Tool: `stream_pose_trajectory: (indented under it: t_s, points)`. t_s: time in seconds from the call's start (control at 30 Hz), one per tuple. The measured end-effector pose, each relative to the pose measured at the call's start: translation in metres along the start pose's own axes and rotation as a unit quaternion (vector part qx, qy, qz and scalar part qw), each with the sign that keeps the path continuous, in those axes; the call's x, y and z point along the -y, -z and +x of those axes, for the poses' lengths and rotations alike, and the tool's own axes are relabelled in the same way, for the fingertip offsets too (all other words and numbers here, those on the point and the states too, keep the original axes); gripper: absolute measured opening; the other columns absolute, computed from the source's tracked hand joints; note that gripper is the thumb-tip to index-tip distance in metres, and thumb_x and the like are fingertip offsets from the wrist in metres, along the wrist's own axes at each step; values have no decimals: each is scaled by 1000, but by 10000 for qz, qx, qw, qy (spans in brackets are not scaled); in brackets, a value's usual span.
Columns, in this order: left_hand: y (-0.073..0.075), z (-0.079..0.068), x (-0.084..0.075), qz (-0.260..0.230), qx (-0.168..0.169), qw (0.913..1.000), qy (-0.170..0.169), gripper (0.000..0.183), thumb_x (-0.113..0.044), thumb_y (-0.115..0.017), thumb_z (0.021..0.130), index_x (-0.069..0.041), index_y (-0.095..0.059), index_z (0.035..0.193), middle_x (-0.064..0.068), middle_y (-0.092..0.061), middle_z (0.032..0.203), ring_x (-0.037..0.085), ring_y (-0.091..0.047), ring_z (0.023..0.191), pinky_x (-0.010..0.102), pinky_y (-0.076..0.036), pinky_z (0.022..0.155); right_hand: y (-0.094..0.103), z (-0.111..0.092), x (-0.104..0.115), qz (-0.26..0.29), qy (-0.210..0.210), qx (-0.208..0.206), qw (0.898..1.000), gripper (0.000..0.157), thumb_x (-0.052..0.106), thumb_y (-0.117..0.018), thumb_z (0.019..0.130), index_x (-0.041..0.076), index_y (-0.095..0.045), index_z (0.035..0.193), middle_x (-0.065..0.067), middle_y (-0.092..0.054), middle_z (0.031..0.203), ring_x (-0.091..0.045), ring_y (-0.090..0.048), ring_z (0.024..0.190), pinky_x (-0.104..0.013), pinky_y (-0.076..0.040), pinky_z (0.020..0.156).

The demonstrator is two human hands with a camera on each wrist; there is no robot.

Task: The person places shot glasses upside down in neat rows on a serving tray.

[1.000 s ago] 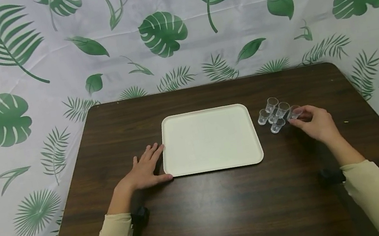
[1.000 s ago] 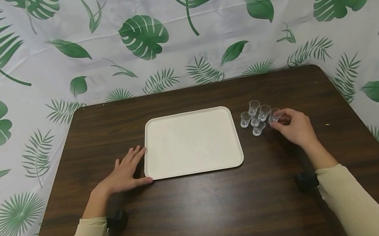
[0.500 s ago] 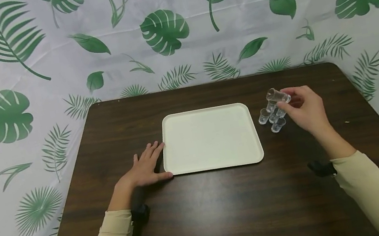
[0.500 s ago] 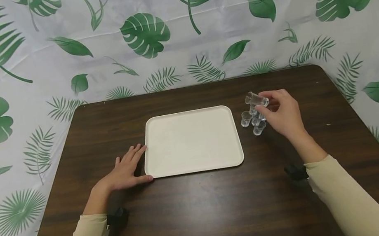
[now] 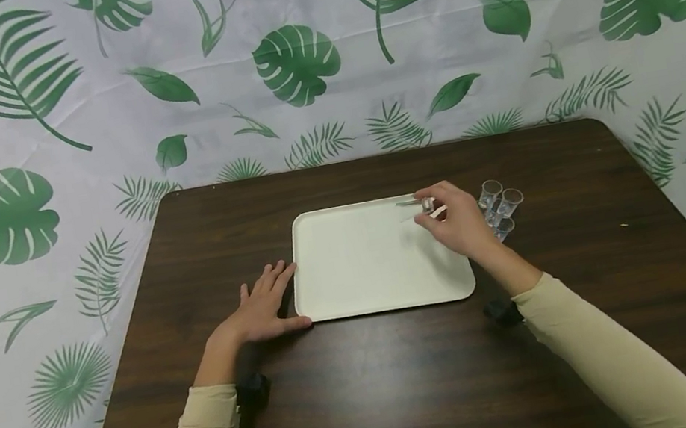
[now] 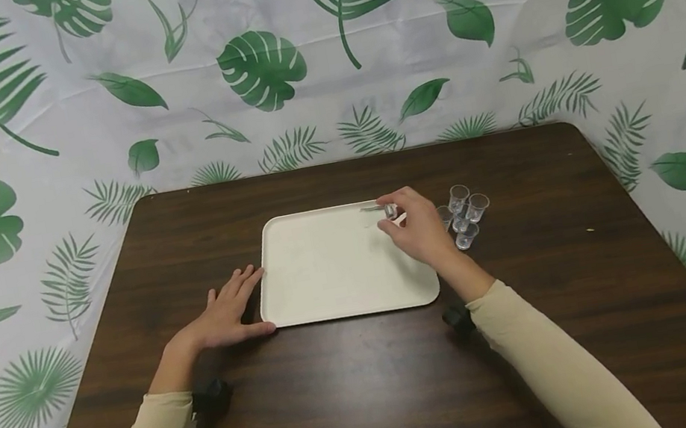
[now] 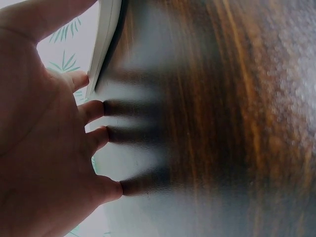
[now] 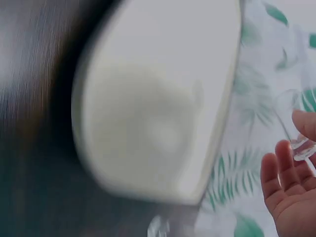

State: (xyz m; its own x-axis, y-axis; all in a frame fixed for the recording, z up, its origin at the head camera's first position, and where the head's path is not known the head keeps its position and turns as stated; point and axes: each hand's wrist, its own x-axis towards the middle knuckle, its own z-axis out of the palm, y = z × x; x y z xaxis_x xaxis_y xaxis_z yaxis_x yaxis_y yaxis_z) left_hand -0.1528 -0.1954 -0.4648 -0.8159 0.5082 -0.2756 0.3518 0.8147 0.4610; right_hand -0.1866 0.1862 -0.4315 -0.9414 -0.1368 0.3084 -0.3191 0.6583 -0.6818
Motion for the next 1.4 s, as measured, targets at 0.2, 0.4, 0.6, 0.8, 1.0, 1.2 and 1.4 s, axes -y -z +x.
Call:
stream_pose_trajectory:
  t_s: [0.2,0.4,0.6,0.8,1.0,1.2,1.4]
  points:
    - [0,0,-1,-18,-55,10000,-19,100,-56,-66,83,-14,-11,155,17,-8,159,40,-2,145,76,-3,100,-48,3,15,294,-22,248,9993,39,8,-73,82,6,-64,120,-10,-64,106,-21,-63,84,-37,-53,72]
    - [0,-1,-4,-9,33,10000,83,101,-58,-66,82,-15,-10,155,15,-7,160,38,0,146,74,-1,102,-86,7,33,373,-215,577,9974,47,10,-72,82,11,-57,127,-5,-66,105,-15,-61,81,-32,-50,71]
    - [2,-1,-6,-37,81,9999,131,101,-58,-65,82,-16,-11,155,15,-7,160,38,0,146,74,-2,102,-115,13,54,310,-97,750,9967,44,11,-73,83,11,-58,124,-3,-66,108,-14,-60,81,-29,-49,71]
    - [2,-1,-5,27,100,9997,211,101,-59,-65,82,-17,-10,155,15,-7,160,37,0,146,74,-2,102,-134,21,71,47,459,867,9952,38,11,-73,84,13,-62,120,-1,-66,108,-17,-62,86,-32,-48,76]
    - [1,-2,-6,-41,83,9998,179,101,-58,-66,82,-17,-10,155,15,-7,160,38,0,146,74,-2,102,-146,25,76,-395,890,1092,9892,37,11,-70,86,16,-61,123,2,-64,107,-12,-59,89,-28,-47,79]
    - [1,0,-5,-24,57,9999,159,101,-59,-65,82,-16,-11,155,14,-7,160,37,-1,146,74,-3,102,-152,28,78,-739,1177,1350,9811,35,10,-67,89,17,-62,123,2,-64,111,-11,-58,93,-26,-47,84]
    - [0,1,-3,7,57,9998,188,102,-60,-65,81,-16,-11,155,14,-7,160,37,-1,146,74,-3,102,-155,28,78,-738,1303,1450,9780,36,10,-67,89,17,-62,124,2,-63,115,-12,-59,95,-28,-47,86]
